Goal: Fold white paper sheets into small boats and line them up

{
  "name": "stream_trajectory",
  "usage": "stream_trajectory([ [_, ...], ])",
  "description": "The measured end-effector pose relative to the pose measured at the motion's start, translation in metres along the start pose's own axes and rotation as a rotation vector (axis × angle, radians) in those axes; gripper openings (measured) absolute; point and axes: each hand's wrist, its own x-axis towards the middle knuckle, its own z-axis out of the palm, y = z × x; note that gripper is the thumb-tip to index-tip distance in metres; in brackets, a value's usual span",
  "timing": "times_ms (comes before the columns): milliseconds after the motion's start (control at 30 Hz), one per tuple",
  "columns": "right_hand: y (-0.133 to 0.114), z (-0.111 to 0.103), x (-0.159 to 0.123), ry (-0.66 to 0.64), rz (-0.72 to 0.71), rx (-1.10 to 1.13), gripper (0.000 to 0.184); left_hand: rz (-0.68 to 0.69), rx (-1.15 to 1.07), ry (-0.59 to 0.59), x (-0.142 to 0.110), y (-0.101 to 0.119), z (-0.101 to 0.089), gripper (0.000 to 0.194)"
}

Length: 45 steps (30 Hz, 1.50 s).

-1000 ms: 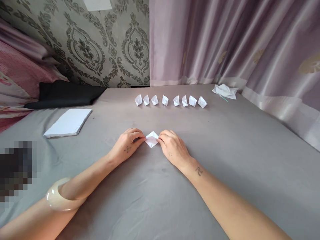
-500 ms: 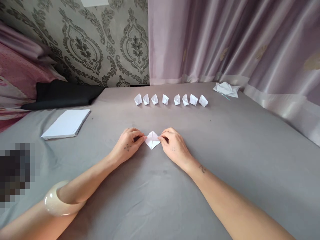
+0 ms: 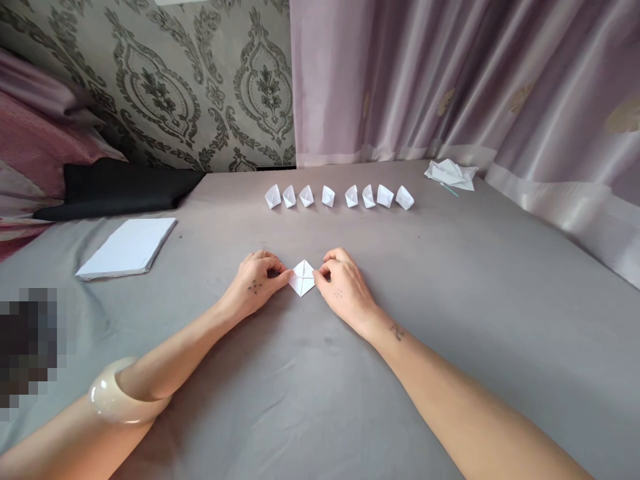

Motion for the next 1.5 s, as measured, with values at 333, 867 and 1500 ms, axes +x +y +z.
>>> stream_trajectory([
  [333, 0.004, -0.001, 0.002, -0.044, -0.008, 0.039, 0.026, 0.001, 0.062, -0.030, 0.002, -0.006, 0.002, 0.016],
  [867, 0.014, -0.012, 0.001, 0.043, -0.039, 0.138, 0.017, 0.572, 0.182, -0.058, 0.001, -0.016, 0.010, 0.038],
  [1500, -0.017, 0.000, -0.022, -0.194, -0.358, -0.395, 0.039, -0.006, 0.024, -0.052, 0.002, -0.011, -0.003, 0.021],
])
